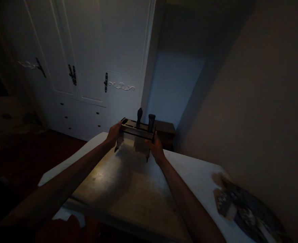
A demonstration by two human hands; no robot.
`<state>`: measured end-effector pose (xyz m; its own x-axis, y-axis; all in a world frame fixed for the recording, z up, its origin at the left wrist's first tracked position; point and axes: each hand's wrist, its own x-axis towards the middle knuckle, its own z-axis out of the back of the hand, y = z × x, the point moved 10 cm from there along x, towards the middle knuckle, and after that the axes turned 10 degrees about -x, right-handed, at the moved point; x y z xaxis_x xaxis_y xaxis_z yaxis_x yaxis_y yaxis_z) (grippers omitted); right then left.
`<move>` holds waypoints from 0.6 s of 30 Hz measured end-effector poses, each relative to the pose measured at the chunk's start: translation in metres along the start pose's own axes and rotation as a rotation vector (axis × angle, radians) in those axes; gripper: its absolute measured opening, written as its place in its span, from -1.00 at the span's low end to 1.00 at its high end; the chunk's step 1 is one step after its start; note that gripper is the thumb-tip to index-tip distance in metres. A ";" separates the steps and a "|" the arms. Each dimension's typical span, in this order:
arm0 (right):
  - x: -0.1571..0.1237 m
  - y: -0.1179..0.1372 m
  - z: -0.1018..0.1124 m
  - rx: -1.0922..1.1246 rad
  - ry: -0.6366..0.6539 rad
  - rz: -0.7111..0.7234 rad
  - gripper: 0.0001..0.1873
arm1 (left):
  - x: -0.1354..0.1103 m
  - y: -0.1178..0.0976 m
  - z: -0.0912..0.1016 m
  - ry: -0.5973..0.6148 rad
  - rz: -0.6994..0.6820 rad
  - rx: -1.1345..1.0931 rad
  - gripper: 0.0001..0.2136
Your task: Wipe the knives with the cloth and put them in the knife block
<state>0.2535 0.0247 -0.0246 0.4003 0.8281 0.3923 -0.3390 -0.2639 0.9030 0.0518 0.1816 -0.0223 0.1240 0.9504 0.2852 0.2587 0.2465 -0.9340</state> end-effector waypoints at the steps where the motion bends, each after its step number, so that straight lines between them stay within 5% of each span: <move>1: -0.002 0.002 0.009 0.003 -0.002 0.008 -0.25 | -0.004 0.000 -0.010 0.012 0.004 -0.009 -0.53; 18: -0.040 0.003 0.199 0.011 -0.157 0.010 -0.42 | -0.082 0.023 -0.201 0.174 0.100 -0.174 -0.55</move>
<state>0.4061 -0.1076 -0.0030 0.5257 0.7380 0.4232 -0.3349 -0.2778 0.9004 0.2404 0.0712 -0.0240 0.3161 0.9178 0.2404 0.3957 0.1028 -0.9126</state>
